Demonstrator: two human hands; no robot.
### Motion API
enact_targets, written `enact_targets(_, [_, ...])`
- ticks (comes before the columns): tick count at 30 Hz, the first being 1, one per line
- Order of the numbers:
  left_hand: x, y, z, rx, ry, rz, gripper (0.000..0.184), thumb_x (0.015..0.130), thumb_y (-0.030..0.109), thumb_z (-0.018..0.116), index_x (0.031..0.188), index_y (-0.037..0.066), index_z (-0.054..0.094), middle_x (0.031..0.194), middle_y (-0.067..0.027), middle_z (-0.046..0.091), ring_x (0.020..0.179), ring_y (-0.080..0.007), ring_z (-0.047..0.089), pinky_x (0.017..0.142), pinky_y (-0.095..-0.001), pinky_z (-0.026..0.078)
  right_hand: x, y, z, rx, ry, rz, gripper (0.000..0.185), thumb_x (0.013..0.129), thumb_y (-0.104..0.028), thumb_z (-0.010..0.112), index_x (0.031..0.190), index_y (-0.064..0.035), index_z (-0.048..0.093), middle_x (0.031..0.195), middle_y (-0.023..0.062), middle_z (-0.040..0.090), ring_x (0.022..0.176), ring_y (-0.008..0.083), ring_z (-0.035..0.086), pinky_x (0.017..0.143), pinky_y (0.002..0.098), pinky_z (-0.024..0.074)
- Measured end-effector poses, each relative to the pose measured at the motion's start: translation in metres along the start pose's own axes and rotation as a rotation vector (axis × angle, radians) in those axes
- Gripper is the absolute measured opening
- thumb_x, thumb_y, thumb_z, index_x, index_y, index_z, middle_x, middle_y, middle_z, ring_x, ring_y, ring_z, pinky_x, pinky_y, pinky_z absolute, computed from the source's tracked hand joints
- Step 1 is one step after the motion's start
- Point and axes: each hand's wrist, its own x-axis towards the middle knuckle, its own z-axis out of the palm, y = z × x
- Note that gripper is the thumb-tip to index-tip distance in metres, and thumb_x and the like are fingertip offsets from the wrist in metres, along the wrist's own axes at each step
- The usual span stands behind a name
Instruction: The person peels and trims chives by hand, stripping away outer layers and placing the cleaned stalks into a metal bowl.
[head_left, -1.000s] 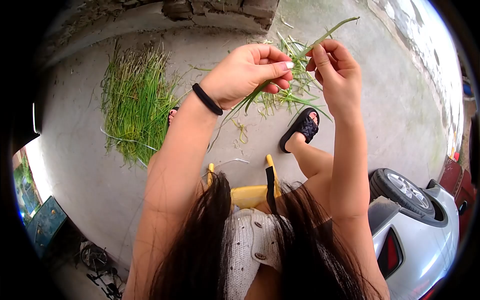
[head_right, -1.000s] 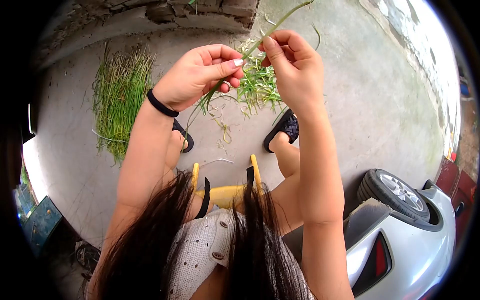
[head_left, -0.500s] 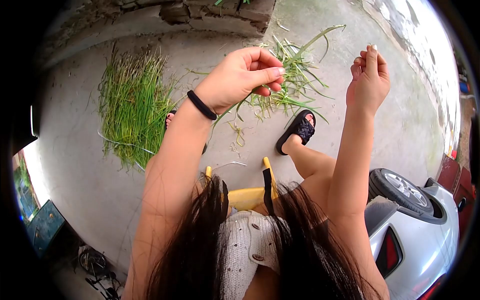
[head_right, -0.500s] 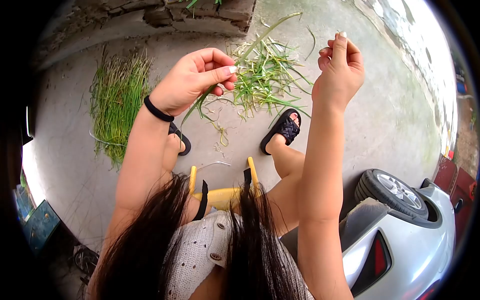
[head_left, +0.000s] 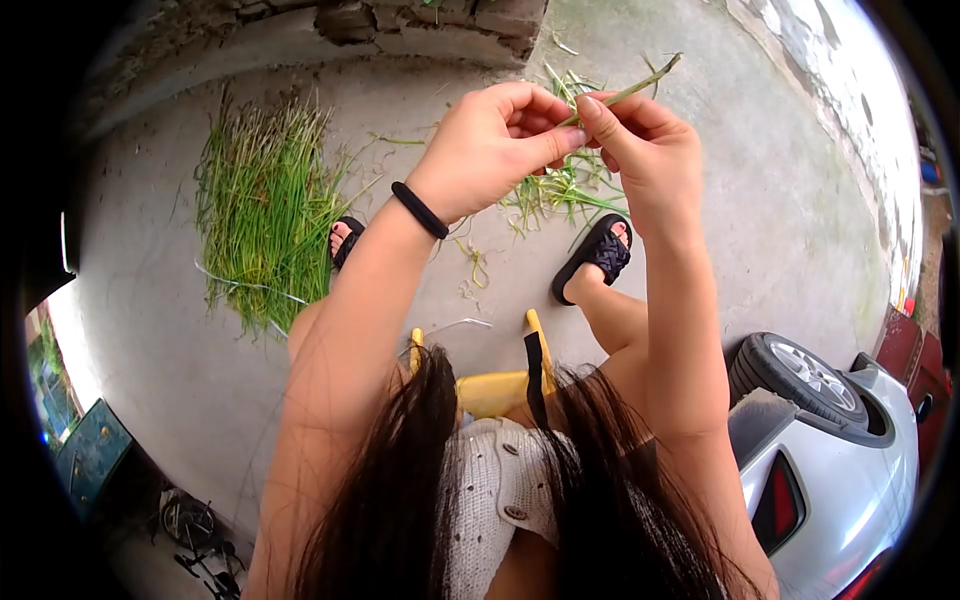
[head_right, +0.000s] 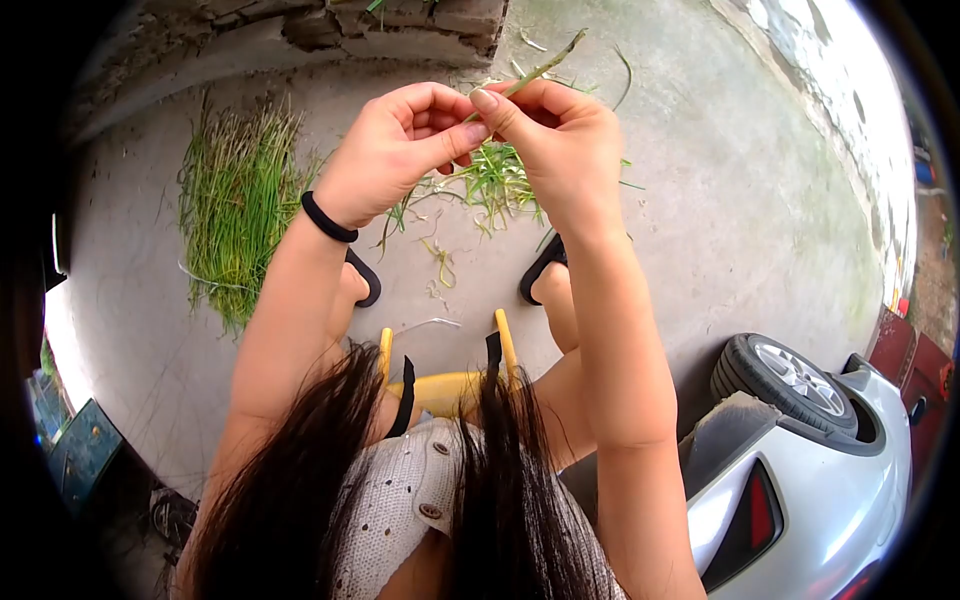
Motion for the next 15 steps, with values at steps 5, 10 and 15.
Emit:
enact_targets(5, [-0.001, 0.004, -0.001, -0.025, 0.027, 0.082, 0.013, 0.084, 0.012, 0.062, 0.087, 0.000, 0.063, 0.073, -0.0023, 0.063, 0.064, -0.0070, 0.057, 0.059, -0.0213, 0.047, 0.000, 0.002, 0.000, -0.007, -0.025, -0.014, 0.021, 0.079, -0.018, 0.069, 0.086, 0.0013, 0.067, 0.072, 0.0037, 0.064, 0.066, 0.0062, 0.056, 0.056, 0.0194, 0.0432])
enact_targets(10, [-0.001, 0.002, -0.004, -0.033, -0.021, 0.039, 0.018, 0.087, 0.018, 0.060, 0.095, 0.002, 0.062, 0.076, -0.0008, 0.062, 0.058, -0.0022, 0.047, 0.050, -0.0153, 0.036, 0.003, 0.006, -0.005, 0.032, -0.144, -0.074, 0.017, 0.086, -0.014, 0.060, 0.090, 0.0013, 0.066, 0.074, 0.0035, 0.064, 0.067, 0.0062, 0.056, 0.057, 0.0195, 0.0433])
enact_targets(15, [-0.002, 0.004, -0.004, -0.134, -0.105, 0.002, 0.018, 0.090, 0.016, 0.055, 0.095, 0.001, 0.062, 0.076, -0.0009, 0.060, 0.053, -0.0010, 0.040, 0.048, -0.0137, 0.032, 0.005, 0.006, -0.009, 0.028, -0.210, -0.127, 0.018, 0.090, -0.013, 0.055, 0.092, 0.0016, 0.064, 0.077, 0.0032, 0.064, 0.067, 0.0064, 0.056, 0.059, 0.0195, 0.0441])
